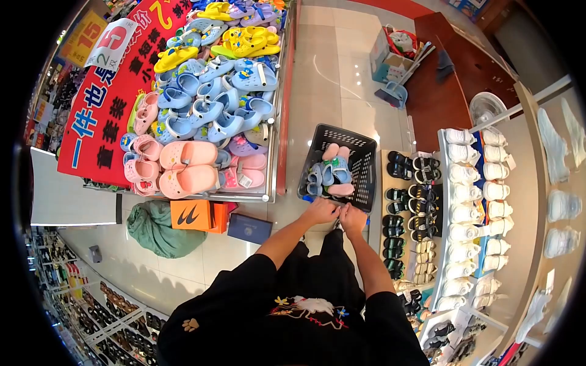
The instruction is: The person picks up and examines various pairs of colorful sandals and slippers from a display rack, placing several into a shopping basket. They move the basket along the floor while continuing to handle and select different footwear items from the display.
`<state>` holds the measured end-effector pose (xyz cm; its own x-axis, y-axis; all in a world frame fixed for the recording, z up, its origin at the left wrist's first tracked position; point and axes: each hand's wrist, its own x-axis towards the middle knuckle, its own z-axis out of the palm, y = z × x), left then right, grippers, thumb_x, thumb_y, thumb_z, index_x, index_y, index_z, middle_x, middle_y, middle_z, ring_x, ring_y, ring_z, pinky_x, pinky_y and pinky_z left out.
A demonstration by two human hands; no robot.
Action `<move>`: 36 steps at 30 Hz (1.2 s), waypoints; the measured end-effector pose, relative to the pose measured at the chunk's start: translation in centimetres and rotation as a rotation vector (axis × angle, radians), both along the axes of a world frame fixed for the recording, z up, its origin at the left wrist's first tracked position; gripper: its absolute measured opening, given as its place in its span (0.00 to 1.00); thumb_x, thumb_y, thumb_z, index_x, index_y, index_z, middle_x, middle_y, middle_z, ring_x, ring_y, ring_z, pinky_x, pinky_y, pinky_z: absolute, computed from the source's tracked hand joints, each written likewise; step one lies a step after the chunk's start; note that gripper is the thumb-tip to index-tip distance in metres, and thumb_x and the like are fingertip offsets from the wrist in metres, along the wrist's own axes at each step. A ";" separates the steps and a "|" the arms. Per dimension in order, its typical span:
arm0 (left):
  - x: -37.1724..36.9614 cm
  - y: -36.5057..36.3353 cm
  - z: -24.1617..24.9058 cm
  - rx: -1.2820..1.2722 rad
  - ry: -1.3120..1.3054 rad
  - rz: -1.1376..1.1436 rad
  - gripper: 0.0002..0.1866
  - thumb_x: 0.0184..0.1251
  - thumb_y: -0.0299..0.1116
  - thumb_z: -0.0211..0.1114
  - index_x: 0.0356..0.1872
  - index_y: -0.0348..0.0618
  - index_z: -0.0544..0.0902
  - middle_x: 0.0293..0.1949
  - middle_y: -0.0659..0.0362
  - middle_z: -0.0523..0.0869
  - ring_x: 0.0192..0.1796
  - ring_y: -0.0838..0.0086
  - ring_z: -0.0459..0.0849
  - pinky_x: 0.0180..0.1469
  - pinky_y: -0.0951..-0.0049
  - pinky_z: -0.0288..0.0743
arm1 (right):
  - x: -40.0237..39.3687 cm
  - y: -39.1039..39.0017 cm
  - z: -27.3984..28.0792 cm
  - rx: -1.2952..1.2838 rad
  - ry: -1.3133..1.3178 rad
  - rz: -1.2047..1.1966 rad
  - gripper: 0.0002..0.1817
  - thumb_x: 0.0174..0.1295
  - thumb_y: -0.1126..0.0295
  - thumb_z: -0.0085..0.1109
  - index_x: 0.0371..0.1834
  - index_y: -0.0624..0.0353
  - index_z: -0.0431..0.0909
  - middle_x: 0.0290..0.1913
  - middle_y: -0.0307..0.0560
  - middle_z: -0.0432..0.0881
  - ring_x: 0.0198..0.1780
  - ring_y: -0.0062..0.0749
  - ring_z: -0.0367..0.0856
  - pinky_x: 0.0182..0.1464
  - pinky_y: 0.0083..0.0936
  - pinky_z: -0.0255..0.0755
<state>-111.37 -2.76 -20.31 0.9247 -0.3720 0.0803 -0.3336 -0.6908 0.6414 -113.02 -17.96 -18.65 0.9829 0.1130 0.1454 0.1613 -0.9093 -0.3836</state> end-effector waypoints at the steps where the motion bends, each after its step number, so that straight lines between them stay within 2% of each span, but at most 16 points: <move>1: 0.6 0.0 1.2 0.000 -0.036 0.003 0.19 0.57 0.43 0.57 0.16 0.40 0.82 0.19 0.48 0.81 0.25 0.51 0.80 0.31 0.55 0.74 | 0.9 -0.1 -0.1 0.001 0.008 -0.002 0.17 0.61 0.61 0.43 0.18 0.56 0.73 0.19 0.54 0.77 0.22 0.52 0.77 0.25 0.45 0.69; 7: 4.0 -1.1 0.9 0.028 -0.017 0.053 0.19 0.58 0.43 0.56 0.16 0.39 0.82 0.19 0.48 0.81 0.25 0.52 0.81 0.32 0.56 0.75 | 6.0 -1.1 -0.6 0.057 -0.062 0.074 0.14 0.61 0.63 0.43 0.20 0.55 0.72 0.19 0.51 0.77 0.22 0.51 0.76 0.24 0.44 0.68; 9: 6.0 -1.5 1.4 0.037 0.009 0.085 0.19 0.58 0.43 0.56 0.16 0.39 0.82 0.19 0.48 0.81 0.25 0.52 0.81 0.32 0.56 0.75 | 8.2 -1.6 -0.3 0.050 -0.076 0.123 0.14 0.60 0.64 0.43 0.20 0.56 0.71 0.20 0.50 0.78 0.22 0.47 0.78 0.23 0.40 0.69; 13: 10.3 -2.3 3.0 0.077 0.050 0.178 0.17 0.59 0.43 0.55 0.22 0.41 0.83 0.20 0.47 0.81 0.24 0.51 0.81 0.32 0.56 0.76 | 14.0 -2.5 -1.4 0.021 -0.116 0.176 0.14 0.59 0.61 0.44 0.20 0.54 0.72 0.19 0.50 0.78 0.21 0.47 0.78 0.23 0.40 0.69; 16: 14.2 -2.9 1.6 0.053 -0.031 0.208 0.18 0.59 0.44 0.55 0.21 0.41 0.83 0.20 0.47 0.81 0.25 0.51 0.81 0.32 0.54 0.75 | 18.6 -2.7 -1.2 0.033 -0.106 0.238 0.14 0.59 0.61 0.44 0.20 0.54 0.73 0.18 0.50 0.77 0.20 0.47 0.77 0.22 0.41 0.69; 19: 17.3 -2.7 0.4 0.152 0.087 0.281 0.19 0.60 0.44 0.54 0.20 0.40 0.82 0.20 0.46 0.81 0.25 0.50 0.81 0.32 0.53 0.75 | 22.7 -2.4 -0.5 0.096 -0.078 0.272 0.16 0.59 0.61 0.45 0.19 0.56 0.74 0.17 0.51 0.77 0.19 0.48 0.77 0.23 0.41 0.70; 21: 18.9 -2.7 0.5 0.106 0.076 0.410 0.21 0.62 0.44 0.53 0.18 0.39 0.81 0.19 0.46 0.80 0.24 0.50 0.80 0.31 0.53 0.74 | 25.5 -2.0 -1.7 0.060 -0.087 0.301 0.16 0.59 0.62 0.46 0.19 0.56 0.75 0.17 0.52 0.78 0.20 0.47 0.78 0.23 0.40 0.71; 22: 19.4 -2.8 1.0 0.116 0.133 0.454 0.19 0.64 0.43 0.53 0.25 0.37 0.82 0.25 0.44 0.82 0.30 0.50 0.82 0.35 0.53 0.74 | 26.9 -1.7 -1.7 0.037 -0.081 0.318 0.16 0.59 0.62 0.45 0.19 0.56 0.75 0.17 0.52 0.78 0.20 0.47 0.78 0.23 0.40 0.72; 23: 19.7 -2.9 1.2 0.136 0.137 0.509 0.19 0.64 0.43 0.53 0.25 0.37 0.82 0.25 0.44 0.82 0.30 0.50 0.82 0.35 0.53 0.74 | 28.0 -1.6 -1.3 0.011 -0.073 0.341 0.16 0.59 0.62 0.45 0.19 0.56 0.76 0.18 0.52 0.78 0.20 0.47 0.79 0.23 0.40 0.72; 25: 19.8 -2.5 1.7 -0.057 -0.133 0.558 0.17 0.64 0.41 0.52 0.36 0.36 0.80 0.33 0.43 0.83 0.38 0.50 0.81 0.42 0.52 0.73 | 29.9 -1.0 -0.7 0.031 -0.109 0.385 0.17 0.60 0.61 0.44 0.20 0.56 0.77 0.17 0.53 0.78 0.19 0.47 0.79 0.22 0.40 0.72; 28: 17.8 -0.8 3.4 0.004 -0.310 0.578 0.15 0.64 0.38 0.53 0.44 0.38 0.77 0.42 0.44 0.81 0.45 0.49 0.79 0.47 0.55 0.73 | 32.6 -0.3 -0.8 -0.017 -0.114 0.411 0.18 0.62 0.61 0.41 0.23 0.57 0.78 0.17 0.53 0.78 0.18 0.48 0.78 0.22 0.42 0.72; 29: 16.7 0.0 2.6 0.016 -0.313 0.611 0.15 0.64 0.38 0.53 0.44 0.38 0.77 0.42 0.44 0.81 0.45 0.49 0.79 0.47 0.55 0.73 | 33.6 0.1 -1.1 -0.025 -0.108 0.405 0.18 0.62 0.60 0.41 0.23 0.57 0.78 0.17 0.53 0.79 0.18 0.48 0.79 0.22 0.42 0.72; 31: 13.0 2.4 0.5 0.056 0.073 0.687 0.14 0.62 0.39 0.53 0.38 0.38 0.78 0.33 0.43 0.81 0.42 0.49 0.80 0.45 0.51 0.71 | 35.2 0.9 -1.4 -0.049 -0.115 0.410 0.19 0.63 0.60 0.41 0.23 0.57 0.78 0.17 0.54 0.79 0.18 0.48 0.79 0.23 0.41 0.73; 33: 8.1 5.2 -1.4 0.049 0.317 0.623 0.12 0.61 0.37 0.52 0.34 0.38 0.77 0.33 0.41 0.80 0.42 0.48 0.79 0.44 0.51 0.71 | 36.6 1.8 -1.4 -0.020 -0.131 0.421 0.19 0.63 0.60 0.41 0.23 0.57 0.78 0.17 0.54 0.79 0.18 0.48 0.79 0.23 0.41 0.73; 34: 4.9 7.0 -3.8 0.018 0.318 0.547 0.11 0.60 0.36 0.52 0.31 0.37 0.75 0.33 0.40 0.79 0.41 0.46 0.79 0.43 0.50 0.71 | 37.3 2.2 -1.5 0.000 -0.142 0.408 0.19 0.63 0.60 0.41 0.22 0.57 0.78 0.16 0.54 0.79 0.18 0.48 0.79 0.22 0.41 0.73; 36: -0.9 7.4 -3.4 0.186 0.637 0.701 0.13 0.60 0.39 0.52 0.30 0.38 0.76 0.34 0.40 0.80 0.41 0.44 0.78 0.41 0.49 0.71 | 38.4 3.2 -1.3 0.000 -0.156 0.404 0.21 0.64 0.61 0.40 0.20 0.58 0.78 0.17 0.54 0.79 0.18 0.48 0.79 0.22 0.41 0.73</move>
